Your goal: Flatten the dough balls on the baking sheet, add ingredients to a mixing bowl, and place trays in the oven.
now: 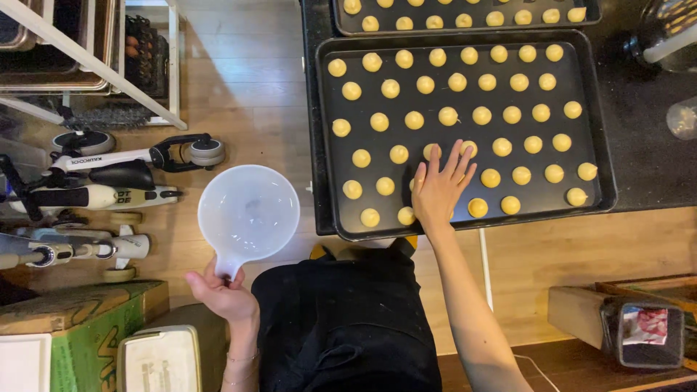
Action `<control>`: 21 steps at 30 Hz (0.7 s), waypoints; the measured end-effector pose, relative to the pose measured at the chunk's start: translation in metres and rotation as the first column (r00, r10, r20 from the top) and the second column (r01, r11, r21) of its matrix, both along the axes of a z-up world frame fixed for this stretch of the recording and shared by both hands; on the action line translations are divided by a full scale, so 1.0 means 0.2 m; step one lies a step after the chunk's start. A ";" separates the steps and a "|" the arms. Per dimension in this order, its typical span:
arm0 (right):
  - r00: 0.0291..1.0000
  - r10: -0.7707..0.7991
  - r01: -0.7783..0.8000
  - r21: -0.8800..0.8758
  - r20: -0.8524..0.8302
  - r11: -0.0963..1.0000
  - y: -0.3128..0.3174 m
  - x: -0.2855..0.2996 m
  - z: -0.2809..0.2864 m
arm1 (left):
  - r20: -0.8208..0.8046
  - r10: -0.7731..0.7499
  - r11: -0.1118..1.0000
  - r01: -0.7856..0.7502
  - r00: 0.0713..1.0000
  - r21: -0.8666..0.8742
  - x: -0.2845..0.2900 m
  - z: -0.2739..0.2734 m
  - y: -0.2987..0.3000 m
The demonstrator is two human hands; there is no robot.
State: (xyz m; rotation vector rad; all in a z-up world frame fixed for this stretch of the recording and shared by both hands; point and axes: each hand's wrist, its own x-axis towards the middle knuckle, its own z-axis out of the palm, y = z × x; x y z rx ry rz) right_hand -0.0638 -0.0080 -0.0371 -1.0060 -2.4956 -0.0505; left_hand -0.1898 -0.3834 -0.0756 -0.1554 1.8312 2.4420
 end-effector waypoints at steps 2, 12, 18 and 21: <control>0.998 0.057 -0.058 -0.037 -0.026 0.998 -0.04 -0.05 0.05 | 0.009 0.003 1.000 -0.003 1.000 0.005 -0.02 0.04 0.02; 0.992 0.119 -0.122 -0.103 -0.030 0.987 -0.06 -0.13 0.00 | 0.006 -0.085 0.996 0.085 0.996 -0.005 -0.06 0.05 0.02; 0.996 0.081 -0.084 -0.115 -0.030 0.990 -0.07 -0.10 -0.01 | 0.008 -0.078 0.997 0.078 0.997 0.006 -0.06 0.04 0.03; 0.996 0.081 -0.083 -0.095 -0.021 0.992 -0.10 -0.09 0.00 | 0.037 -0.045 0.999 0.044 0.998 0.028 -0.07 0.04 0.04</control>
